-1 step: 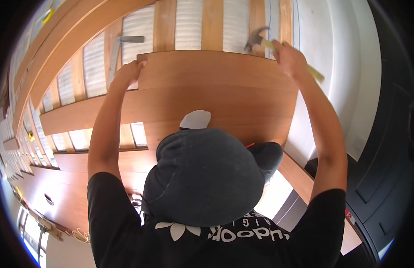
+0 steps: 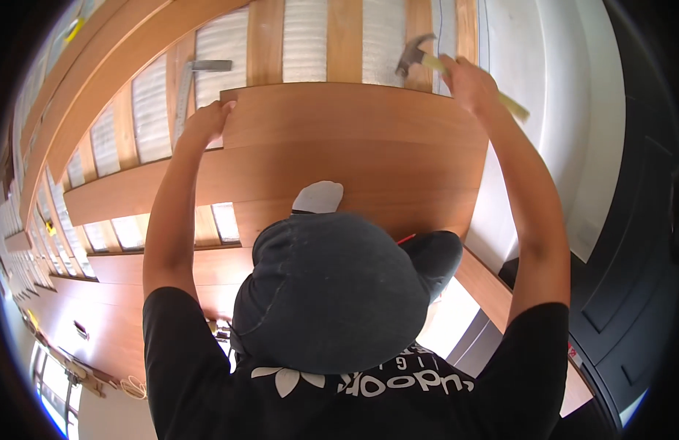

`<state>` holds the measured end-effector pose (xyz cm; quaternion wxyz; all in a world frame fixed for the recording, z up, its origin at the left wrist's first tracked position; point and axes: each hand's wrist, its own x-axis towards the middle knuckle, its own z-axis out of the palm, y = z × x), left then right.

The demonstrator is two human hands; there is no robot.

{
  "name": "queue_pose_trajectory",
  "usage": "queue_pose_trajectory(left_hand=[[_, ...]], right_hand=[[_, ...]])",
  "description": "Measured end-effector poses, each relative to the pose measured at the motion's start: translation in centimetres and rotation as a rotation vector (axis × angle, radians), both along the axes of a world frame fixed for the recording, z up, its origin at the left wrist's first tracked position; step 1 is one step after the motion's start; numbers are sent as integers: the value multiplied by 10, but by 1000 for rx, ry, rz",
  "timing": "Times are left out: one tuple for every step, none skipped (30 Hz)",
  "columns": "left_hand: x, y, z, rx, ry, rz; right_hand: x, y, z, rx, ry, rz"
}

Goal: The person measures and cuts a laminate floor plank using a saw, then fits it into place on the subfloor, securing it with a hammer and marking the next piece for installation.

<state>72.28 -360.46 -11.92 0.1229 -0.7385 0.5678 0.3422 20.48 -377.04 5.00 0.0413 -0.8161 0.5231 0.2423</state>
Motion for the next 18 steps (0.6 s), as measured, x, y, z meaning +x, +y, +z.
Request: queue_pose_trajectory(left_hand=[[-5, -5, 5, 41, -15, -11], [-7, -5, 9, 91, -38, -16], [-7, -3, 10, 106, -37, -25], [-7, 0, 11, 97, -60, -26], [-7, 1, 12, 85, -86, -29], [-10, -3, 13, 95, -79, -45], [-12, -7, 13, 107, -87, -47], [-13, -5, 15, 130, -101, -44], [-15, -7, 21, 128, -96, -39], [-16, -6, 23, 142, -92, -45], [-17, -7, 25, 124, -94, -44], [-18, -8, 24, 107, -95, -44], [-16, -7, 20, 102, -99, -62], [-15, -8, 16, 97, -87, -76], [-13, -4, 13, 93, -94, -58], [-11, -2, 10, 89, -100, -42], [-10, -2, 5, 64, -83, -53], [-8, 0, 2, 55, -77, -65]], right_hand=[[-3, -18, -16, -20, 16, 10], [2, -30, -30, -7, 29, -1], [7, -40, -40, 3, 42, -9], [7, -43, -50, 19, 45, -15], [6, -45, -62, 105, 70, 75], [-2, -47, -74, 190, 97, 158], [-15, -49, -88, 219, 68, 213], [-16, -46, -90, 241, 66, 205], [-12, -51, -79, 247, 82, 203], [-8, -54, -72, 252, 98, 200], [-12, -59, -73, 239, 109, 149], [-21, -58, -80, 243, 115, 139], [-29, -53, -88, 255, 49, 157], [-41, -51, -90, 260, -13, 171], [-34, -49, -82, 277, -11, 145], [-30, -49, -82, 275, -1, 135], [-32, -50, -80, 248, -27, 155], [-29, -53, -82, 219, -59, 179]])
